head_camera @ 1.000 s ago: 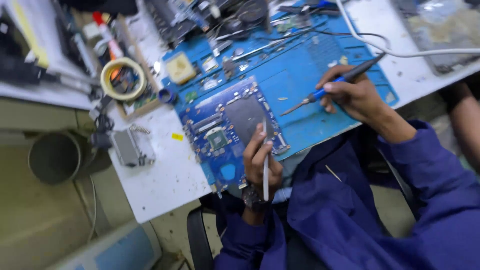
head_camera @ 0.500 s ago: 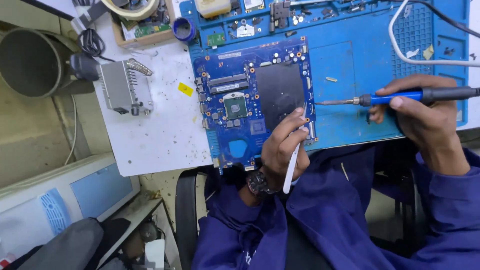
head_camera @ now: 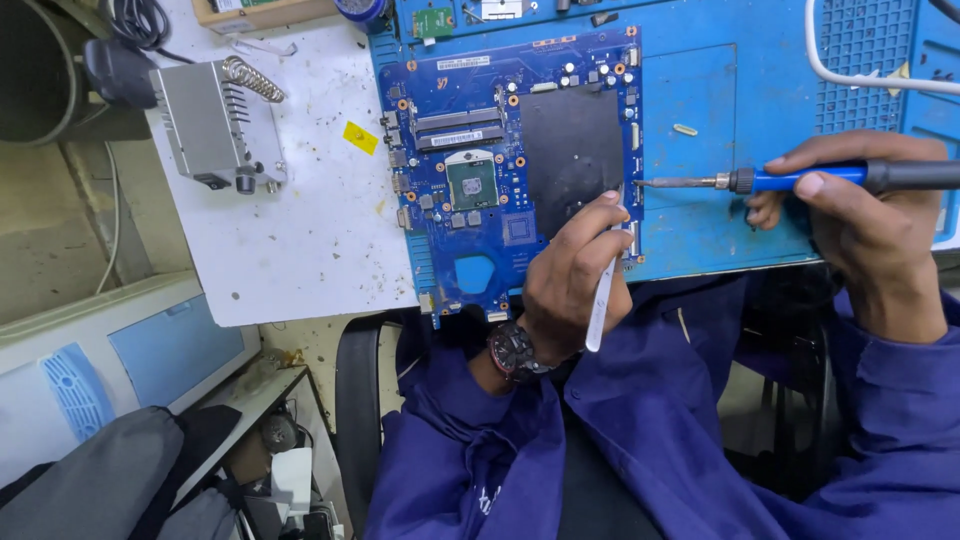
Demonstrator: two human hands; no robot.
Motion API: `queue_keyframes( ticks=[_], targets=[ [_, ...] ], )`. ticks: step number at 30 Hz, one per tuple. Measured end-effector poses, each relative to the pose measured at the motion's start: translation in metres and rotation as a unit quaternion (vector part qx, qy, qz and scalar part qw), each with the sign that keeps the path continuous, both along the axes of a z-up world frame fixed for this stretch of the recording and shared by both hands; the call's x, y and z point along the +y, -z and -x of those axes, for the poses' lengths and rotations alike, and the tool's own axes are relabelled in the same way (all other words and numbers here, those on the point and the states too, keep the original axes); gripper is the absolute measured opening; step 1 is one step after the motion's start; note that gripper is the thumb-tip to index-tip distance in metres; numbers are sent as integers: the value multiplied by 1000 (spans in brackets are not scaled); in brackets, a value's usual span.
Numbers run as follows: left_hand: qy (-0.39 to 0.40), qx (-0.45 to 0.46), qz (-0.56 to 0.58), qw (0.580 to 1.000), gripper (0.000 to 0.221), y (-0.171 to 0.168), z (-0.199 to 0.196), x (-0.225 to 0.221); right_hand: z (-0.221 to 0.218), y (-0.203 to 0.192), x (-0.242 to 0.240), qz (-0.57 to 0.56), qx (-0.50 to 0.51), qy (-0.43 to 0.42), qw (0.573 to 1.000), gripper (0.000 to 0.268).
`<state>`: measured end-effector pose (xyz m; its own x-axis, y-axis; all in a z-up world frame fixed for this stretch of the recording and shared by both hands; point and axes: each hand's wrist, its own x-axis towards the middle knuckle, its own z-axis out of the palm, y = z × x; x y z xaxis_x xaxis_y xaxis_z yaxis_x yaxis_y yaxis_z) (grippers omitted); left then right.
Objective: Repairing a laptop motherboard by soldering and desoldering components using a soldering iron and tweezers.
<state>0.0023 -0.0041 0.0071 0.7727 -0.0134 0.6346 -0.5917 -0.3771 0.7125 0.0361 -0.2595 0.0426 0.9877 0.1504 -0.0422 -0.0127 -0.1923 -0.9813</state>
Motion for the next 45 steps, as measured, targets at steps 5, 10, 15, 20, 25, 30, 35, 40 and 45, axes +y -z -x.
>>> queue_keyframes(
  ticks=[5, 10, 15, 20, 25, 30, 35, 40, 45],
  targets=[
    [-8, -10, -1, 1000, 16, 0, -1, -1, -2, 7, -8, 0, -6, -21, 1000, 19],
    [-5, -8, -6, 1000, 18, 1, -1, -1, -4, 8, -9, -8, -18, -37, 999, 20],
    [-12, -10, -12, 1000, 17, 1, -1, -1, -2, 7, -11, -22, -3, -21, 1000, 19],
    [-8, -11, -8, 1000, 15, -1, -3, -1, -2, 12, -19, -24, 4, -16, 1000, 17],
    [-12, -12, -14, 1000, 14, 1, -2, -1, -3, 2, -10, -15, -8, -38, 999, 17],
    [-11, -14, -20, 1000, 15, 2, -2, -1, 0, -3, -7, 14, 0, -38, 999, 18],
    [-3, -15, -20, 1000, 15, 1, -3, 0, 3, 6, -16, 8, 16, -43, 999, 14],
    [-3, -18, -22, 1000, 17, 2, -3, 1, -2, -5, -6, 49, -12, -56, 997, 17],
    [-7, -16, -20, 1000, 17, 2, -2, 0, -2, 0, -8, 19, -14, -44, 999, 19]
  ],
)
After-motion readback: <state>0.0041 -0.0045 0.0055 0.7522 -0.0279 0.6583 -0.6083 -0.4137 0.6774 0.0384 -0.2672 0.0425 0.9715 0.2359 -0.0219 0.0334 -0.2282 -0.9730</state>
